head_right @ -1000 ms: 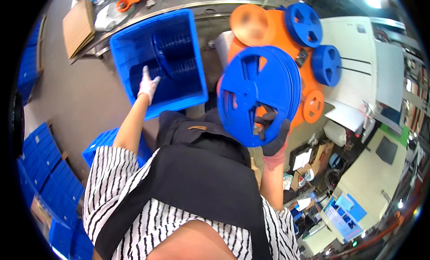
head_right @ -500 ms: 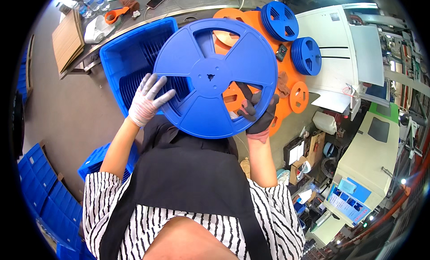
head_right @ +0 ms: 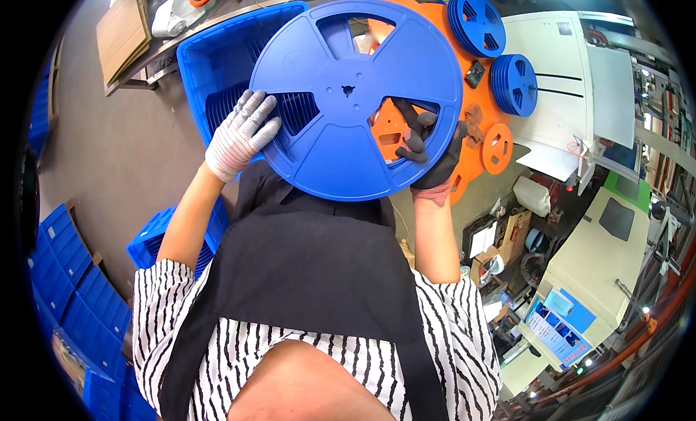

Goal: The person repeatedly picks up blue plastic reels from a stack and places them into a blue plastic bin. The person wears gloves and handles the reels one by one, stacking them vertically inside the bin. Towards the end, the person places a cardboard sheet on top of the stacked reels.

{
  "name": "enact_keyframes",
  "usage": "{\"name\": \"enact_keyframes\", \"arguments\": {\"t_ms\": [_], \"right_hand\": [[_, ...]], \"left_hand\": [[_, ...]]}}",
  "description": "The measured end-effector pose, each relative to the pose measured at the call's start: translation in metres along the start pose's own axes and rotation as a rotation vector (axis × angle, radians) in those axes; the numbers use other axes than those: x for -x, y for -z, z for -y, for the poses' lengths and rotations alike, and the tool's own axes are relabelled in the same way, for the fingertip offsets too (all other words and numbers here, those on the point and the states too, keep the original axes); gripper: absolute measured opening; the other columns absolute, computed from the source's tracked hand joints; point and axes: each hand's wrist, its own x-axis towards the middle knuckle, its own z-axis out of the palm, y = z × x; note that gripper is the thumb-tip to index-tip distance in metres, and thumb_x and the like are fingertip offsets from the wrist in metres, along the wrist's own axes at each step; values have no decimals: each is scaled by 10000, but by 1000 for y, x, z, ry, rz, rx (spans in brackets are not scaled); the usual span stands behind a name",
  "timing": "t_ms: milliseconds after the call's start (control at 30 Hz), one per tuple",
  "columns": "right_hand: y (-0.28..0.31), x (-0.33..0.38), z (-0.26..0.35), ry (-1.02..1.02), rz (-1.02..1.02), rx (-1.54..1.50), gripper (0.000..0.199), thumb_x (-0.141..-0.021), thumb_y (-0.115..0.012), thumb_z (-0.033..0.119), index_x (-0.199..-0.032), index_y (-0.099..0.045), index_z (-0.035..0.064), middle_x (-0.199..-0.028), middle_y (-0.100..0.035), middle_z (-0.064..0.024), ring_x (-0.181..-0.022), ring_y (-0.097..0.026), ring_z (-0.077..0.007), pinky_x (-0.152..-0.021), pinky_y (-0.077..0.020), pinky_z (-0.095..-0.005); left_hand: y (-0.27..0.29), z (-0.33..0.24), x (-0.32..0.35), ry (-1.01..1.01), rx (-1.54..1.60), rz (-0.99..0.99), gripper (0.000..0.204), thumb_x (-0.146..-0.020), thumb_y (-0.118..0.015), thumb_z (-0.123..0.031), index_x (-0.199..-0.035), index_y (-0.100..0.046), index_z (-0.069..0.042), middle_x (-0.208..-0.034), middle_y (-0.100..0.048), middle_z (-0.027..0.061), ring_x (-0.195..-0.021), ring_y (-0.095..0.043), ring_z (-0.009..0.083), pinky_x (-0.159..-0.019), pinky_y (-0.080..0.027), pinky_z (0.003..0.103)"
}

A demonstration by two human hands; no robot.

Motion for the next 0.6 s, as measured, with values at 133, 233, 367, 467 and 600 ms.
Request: {"name": "enact_keyframes", "arguments": {"t_ms": [133, 233, 367, 467, 600], "right_hand": [[-1, -10, 0, -9, 49, -12, 536, -939, -527, 516, -1094, -604, 9, -1505, -250, -321, -502, -362, -89, -470, -387, -222], [-14, -8, -6, 87, -48, 239, 475, -945, -521, 500, -1018, -594, 36, -1479, -315, -316, -487, -390, -89, -454, -378, -215], [-35, -13, -25, 135, -211, 505, 467, -941, -504, 532, -941, -570, 70, -1222, -575, -214, -460, -403, -110, -429, -340, -223], [-32, -13, -41, 98, -201, 330, 515, -943, -480, 558, -890, -542, 49, -1180, -526, -298, -442, -405, -125, -415, -332, -243], [-35, -8, -34, 4, -84, 303, 453, -940, -504, 539, -917, -537, 88, -838, -509, -66, -488, -435, -126, -442, -349, -248]], "left_hand": [[-1, 4, 2, -3, 36, 11, 313, -787, -572, -121, -1099, -572, -142, -1325, -531, 156, -1282, -481, 348, -1107, -371, 508], [10, 3, 0, 73, 308, 92, 554, -717, -573, -12, -1265, -525, -79, -1365, -498, 192, -1322, -426, 393, -1135, -317, 512], [25, -33, -48, 106, 389, 70, 601, -795, -592, -164, -1369, -461, -44, -1423, -458, 182, -1372, -367, 371, -1157, -246, 506], [8, -56, -94, 85, 255, -56, 597, -900, -561, -420, -1382, -462, -82, -1431, -465, 137, -1365, -395, 295, -1159, -223, 501], [-19, -21, -106, 420, 124, 1, 606, -894, -560, -353, -1428, -418, -106, -1490, -400, 130, -1404, -333, 313, -1167, -195, 492]]}}
